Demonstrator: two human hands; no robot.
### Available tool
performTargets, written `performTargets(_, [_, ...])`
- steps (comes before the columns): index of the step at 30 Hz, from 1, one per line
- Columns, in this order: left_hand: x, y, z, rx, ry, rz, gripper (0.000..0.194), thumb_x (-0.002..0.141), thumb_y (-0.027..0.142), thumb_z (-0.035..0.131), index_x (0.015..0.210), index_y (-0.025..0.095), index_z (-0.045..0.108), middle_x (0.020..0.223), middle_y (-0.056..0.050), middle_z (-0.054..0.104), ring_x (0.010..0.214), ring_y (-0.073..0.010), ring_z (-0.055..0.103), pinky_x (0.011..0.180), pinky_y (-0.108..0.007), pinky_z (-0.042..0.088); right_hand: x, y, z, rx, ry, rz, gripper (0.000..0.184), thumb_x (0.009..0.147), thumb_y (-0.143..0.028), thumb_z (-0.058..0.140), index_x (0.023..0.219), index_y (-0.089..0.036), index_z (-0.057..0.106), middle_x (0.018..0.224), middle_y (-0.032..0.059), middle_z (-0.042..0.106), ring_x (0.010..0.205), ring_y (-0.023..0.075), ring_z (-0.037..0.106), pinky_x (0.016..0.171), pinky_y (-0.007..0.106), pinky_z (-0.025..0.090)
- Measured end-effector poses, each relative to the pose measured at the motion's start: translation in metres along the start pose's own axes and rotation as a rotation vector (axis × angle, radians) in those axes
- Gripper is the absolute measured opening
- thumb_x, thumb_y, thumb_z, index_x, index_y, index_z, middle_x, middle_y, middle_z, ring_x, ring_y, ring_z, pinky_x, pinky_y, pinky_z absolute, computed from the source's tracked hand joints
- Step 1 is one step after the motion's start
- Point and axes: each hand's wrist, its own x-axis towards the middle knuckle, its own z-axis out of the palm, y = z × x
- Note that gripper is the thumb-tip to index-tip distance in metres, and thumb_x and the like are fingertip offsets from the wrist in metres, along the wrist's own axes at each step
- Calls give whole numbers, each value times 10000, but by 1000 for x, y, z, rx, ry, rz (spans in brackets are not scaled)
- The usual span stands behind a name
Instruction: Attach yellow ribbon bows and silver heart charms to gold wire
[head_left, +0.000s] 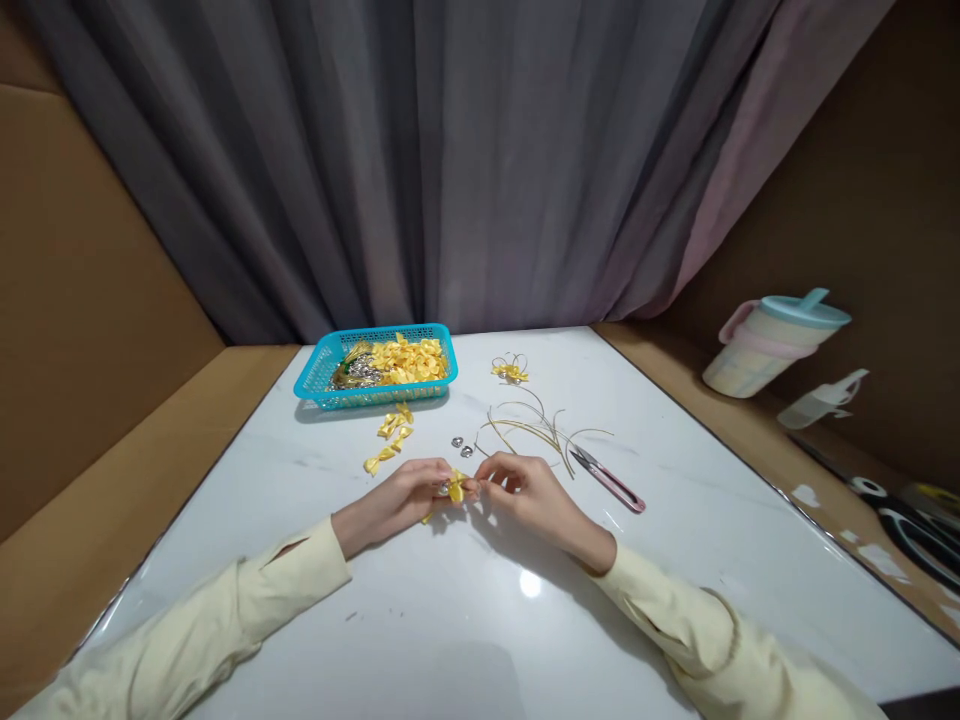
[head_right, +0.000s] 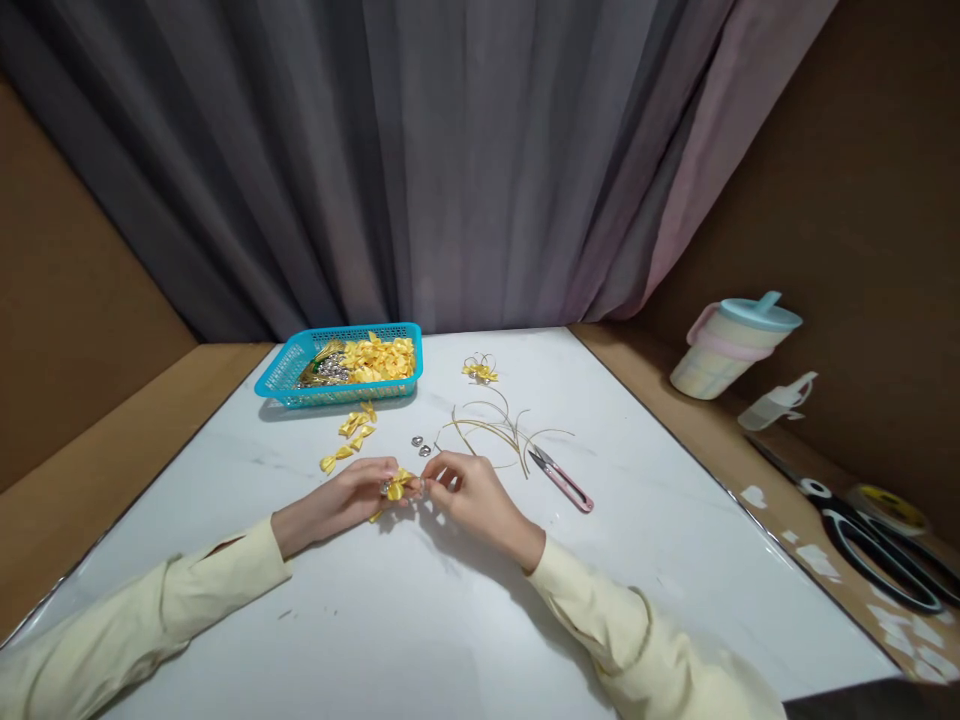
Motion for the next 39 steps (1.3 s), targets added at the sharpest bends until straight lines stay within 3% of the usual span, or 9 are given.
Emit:
performTargets(4, [3, -1, -5, -73, 3, -28, 215, 669, 254, 696, 627, 145, 516, 663, -13, 573, 686, -128, 550, 689, -229, 412, -1, 1, 7, 94, -4, 90, 115, 700, -106, 501, 730, -166, 595, 551, -43, 540, 497, 88, 457, 509, 204, 334])
performTargets(10, [0, -1, -3, -61, 20, -65, 214, 659, 222, 739, 719, 117, 564, 696, -39, 595, 659, -131, 552, 610, -221, 374, -1, -6, 6, 432, -139, 304, 49, 706, -185, 491, 695, -163, 534, 528, -36, 507, 438, 73, 431, 418, 182, 319])
performTargets(15, [2, 1, -2, -61, 129, 9, 238, 685, 213, 739, 833, 162, 559, 688, 31, 545, 595, -69, 487, 533, -174, 320, 0, -8, -2, 702, -267, 455, 63, 672, -203, 547, 696, -148, 568, 668, -7, 562, 536, 54, 506, 543, 170, 419])
performTargets(20, [4, -1, -4, -66, 188, 71, 267, 696, 187, 735, 906, 169, 571, 747, 24, 568, 669, -74, 510, 598, -166, 356, -3, -4, 1, 757, -374, 594, 141, 663, -191, 672, 762, -91, 665, 741, 72, 648, 617, 82, 584, 661, 204, 470])
performTargets(23, [3, -2, -5, -77, 174, 58, 239, 696, 187, 736, 883, 154, 591, 715, 23, 559, 654, -76, 506, 584, -169, 348, -3, -3, 2, 756, -288, 550, 140, 664, -204, 709, 761, -108, 676, 800, 83, 677, 685, 94, 609, 693, 199, 466])
performTargets(27, [2, -3, -4, -115, 94, 3, 232, 716, 230, 721, 893, 132, 607, 761, -13, 570, 675, -99, 515, 597, -192, 356, -1, -2, -1, 693, -50, 427, 156, 669, -221, 718, 789, -135, 668, 796, 64, 692, 786, 119, 629, 708, 193, 457])
performTargets(32, [-2, -5, 6, -171, -42, -51, 180, 739, 187, 689, 882, 106, 615, 875, -65, 578, 772, -126, 526, 676, -211, 374, -1, -8, 3, 561, 121, 344, 228, 682, -294, 705, 815, -110, 680, 647, 45, 650, 561, 115, 590, 502, 214, 441])
performTargets(36, [-8, -6, 14, -200, -79, -66, 121, 765, 176, 653, 857, 108, 612, 850, -58, 555, 758, -118, 499, 667, -209, 365, -6, -17, 7, 423, 222, 252, 203, 713, -312, 680, 781, -120, 685, 506, 5, 586, 433, 110, 518, 456, 244, 435])
performTargets(39, [-12, -4, 18, -199, -59, -55, 102, 764, 155, 646, 851, 122, 605, 781, -24, 529, 690, -95, 462, 627, -198, 345, -11, -13, 7, 167, 325, 8, 98, 762, -230, 628, 782, -158, 691, 593, 24, 634, 485, 119, 541, 532, 262, 468])
